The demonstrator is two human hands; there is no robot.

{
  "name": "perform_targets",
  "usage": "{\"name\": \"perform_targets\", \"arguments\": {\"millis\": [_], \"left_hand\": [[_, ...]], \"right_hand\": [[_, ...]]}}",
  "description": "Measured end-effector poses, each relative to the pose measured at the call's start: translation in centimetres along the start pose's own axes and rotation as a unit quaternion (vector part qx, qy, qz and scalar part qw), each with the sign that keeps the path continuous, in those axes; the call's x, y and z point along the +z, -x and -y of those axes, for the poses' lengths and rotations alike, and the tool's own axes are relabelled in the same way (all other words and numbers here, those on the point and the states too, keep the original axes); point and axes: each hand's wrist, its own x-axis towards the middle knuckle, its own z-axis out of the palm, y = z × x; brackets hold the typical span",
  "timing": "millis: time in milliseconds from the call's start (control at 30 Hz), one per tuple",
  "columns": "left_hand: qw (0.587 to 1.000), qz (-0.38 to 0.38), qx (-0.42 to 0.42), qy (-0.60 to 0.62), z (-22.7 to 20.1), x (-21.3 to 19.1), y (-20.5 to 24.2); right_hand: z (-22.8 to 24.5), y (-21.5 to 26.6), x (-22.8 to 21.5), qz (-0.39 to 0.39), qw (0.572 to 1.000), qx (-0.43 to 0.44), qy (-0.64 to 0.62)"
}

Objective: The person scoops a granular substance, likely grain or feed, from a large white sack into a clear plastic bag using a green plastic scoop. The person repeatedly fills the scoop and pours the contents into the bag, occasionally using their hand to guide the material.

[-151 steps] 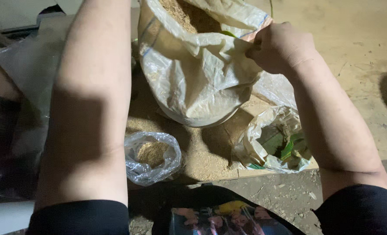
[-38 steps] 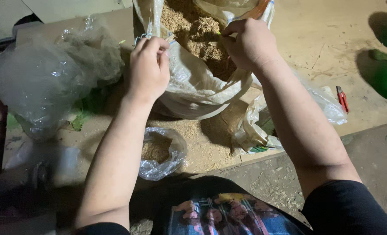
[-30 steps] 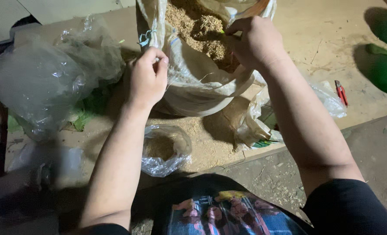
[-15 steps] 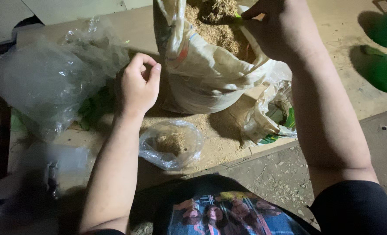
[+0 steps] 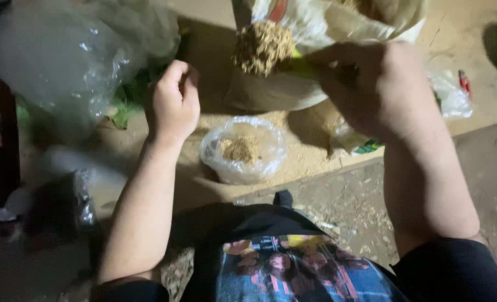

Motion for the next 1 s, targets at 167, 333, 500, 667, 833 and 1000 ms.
{"name": "perform_targets", "arguments": {"millis": [167,333,500,667,833,1000], "left_hand": [[0.999,0.011,-0.048,-0.021,1.7,-1.4,3.6],[1.0,-0.021,-0.016,0.007,4.2,-0.9,9.0],[0.993,-0.027,-0.115,0.024,5.7,0.3,14.6],[0.985,-0.024,-0.17,0.031,6.6,0.9,17.2],[0.984,-0.034,-0.172,0.042,6.7,1.1,17.2],[0.987,-0.041,-0.146,0.05,5.7,1.6,14.9]], "right_hand": [[1.3,4.2,5.5,0.087,0.984,0.127,-0.084],[0.6,9.9,14.6,0.18,0.949,0.258,-0.01],[-1.2,15.4,23.3,0.169,0.969,0.163,0.08],[-3.4,18.7,23.0,0.119,0.974,0.176,0.079],[-3.2,18.3,19.9,0.079,0.98,0.179,0.044],[-1.8,16.7,15.7,0.037,0.976,0.202,-0.071]]}}
